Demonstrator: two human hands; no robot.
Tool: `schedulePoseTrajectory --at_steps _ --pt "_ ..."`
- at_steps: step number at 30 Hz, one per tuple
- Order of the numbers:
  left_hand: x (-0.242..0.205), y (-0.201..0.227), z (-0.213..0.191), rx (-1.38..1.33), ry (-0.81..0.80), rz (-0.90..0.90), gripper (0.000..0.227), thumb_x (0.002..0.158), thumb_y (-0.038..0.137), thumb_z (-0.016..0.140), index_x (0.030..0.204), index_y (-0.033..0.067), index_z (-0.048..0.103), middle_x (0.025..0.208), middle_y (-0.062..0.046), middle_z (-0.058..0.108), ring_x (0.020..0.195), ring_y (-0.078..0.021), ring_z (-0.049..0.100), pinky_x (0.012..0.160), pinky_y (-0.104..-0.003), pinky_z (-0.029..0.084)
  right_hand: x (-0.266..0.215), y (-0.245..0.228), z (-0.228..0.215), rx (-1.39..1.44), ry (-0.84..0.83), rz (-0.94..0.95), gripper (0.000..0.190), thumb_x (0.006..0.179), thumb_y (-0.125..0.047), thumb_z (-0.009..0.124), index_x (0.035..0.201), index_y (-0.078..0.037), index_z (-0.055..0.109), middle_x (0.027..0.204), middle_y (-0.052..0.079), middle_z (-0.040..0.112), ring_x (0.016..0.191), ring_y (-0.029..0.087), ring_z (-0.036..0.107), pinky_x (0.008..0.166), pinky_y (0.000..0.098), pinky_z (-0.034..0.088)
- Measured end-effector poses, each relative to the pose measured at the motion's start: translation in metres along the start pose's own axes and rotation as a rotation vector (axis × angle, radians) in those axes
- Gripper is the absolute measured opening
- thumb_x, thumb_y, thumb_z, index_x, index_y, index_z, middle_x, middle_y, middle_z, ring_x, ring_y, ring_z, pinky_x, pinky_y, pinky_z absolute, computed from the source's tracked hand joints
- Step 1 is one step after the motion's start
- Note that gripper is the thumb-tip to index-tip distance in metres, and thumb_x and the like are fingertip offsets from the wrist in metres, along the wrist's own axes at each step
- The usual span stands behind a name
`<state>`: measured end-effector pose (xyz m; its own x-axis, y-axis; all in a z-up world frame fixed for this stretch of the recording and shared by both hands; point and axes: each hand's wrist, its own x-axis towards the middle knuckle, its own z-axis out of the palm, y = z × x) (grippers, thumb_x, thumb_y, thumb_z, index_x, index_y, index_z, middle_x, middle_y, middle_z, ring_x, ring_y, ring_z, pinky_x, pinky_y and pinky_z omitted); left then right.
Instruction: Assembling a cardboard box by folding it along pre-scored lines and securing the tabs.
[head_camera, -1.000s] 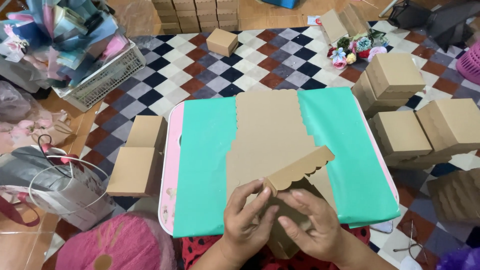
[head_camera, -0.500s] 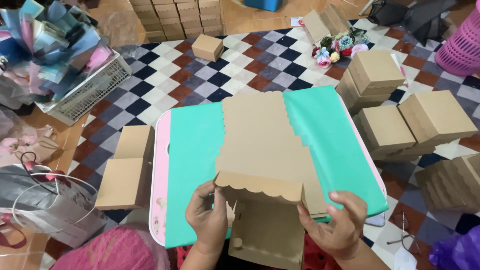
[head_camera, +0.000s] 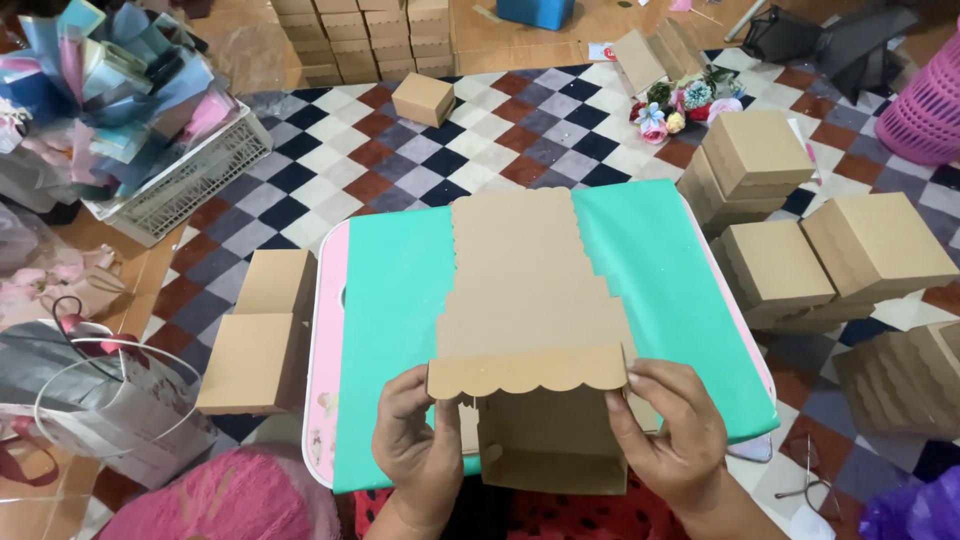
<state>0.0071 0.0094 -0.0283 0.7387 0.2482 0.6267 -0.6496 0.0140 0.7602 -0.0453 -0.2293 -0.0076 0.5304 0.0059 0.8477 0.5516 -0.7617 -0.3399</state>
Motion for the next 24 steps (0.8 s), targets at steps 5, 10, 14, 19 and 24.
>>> schedulePoseTrajectory --at_steps 5,10,14,19,24 --pt "0.011 0.018 0.006 0.253 -0.027 0.284 0.023 0.092 -0.002 0.070 0.110 0.0076 0.059 0.113 -0.016 0.065 0.107 -0.0285 0.066 0.105 -0.049 0.062 -0.001 0.006 0.013 0.266 -0.014 0.258 0.035 0.095 -0.008 0.067 0.126 0.006 0.061 0.119 0.018 0.071 0.104 0.027 0.072 0.088 0.0329 0.061" --pt "0.005 0.017 0.012 0.312 -0.066 0.424 0.024 0.094 -0.002 0.066 0.114 0.0093 0.060 0.122 -0.022 0.063 0.106 -0.0339 0.068 0.100 -0.048 0.063 -0.026 0.024 0.028 0.437 -0.037 0.680 0.048 0.089 -0.005 0.072 0.135 0.000 0.062 0.123 0.009 0.073 0.110 0.020 0.071 0.098 0.0342 0.061" --pt "0.006 0.021 0.007 0.355 -0.184 0.482 0.033 0.094 0.003 0.071 0.123 0.0117 0.057 0.129 -0.022 0.062 0.112 -0.0345 0.069 0.101 -0.051 0.063 -0.023 0.030 0.030 0.416 -0.107 0.782 0.042 0.088 -0.005 0.073 0.129 -0.004 0.067 0.112 0.005 0.077 0.102 0.017 0.075 0.087 0.0297 0.059" --pt "0.008 0.027 0.011 0.382 -0.217 0.527 0.026 0.095 0.006 0.072 0.118 0.0082 0.061 0.124 -0.020 0.064 0.106 -0.0366 0.070 0.099 -0.051 0.065 -0.017 0.031 0.032 0.594 -0.098 0.794 0.039 0.091 -0.006 0.071 0.128 0.001 0.066 0.118 0.007 0.074 0.107 0.021 0.073 0.093 0.0341 0.061" --pt "0.006 0.024 0.009 0.382 -0.215 0.532 0.025 0.095 0.006 0.072 0.118 0.0080 0.060 0.123 -0.020 0.064 0.105 -0.0367 0.070 0.099 -0.052 0.064 -0.024 0.035 0.034 0.603 -0.080 0.815 0.038 0.090 -0.007 0.072 0.127 0.000 0.067 0.117 0.008 0.075 0.105 0.020 0.073 0.090 0.0342 0.061"
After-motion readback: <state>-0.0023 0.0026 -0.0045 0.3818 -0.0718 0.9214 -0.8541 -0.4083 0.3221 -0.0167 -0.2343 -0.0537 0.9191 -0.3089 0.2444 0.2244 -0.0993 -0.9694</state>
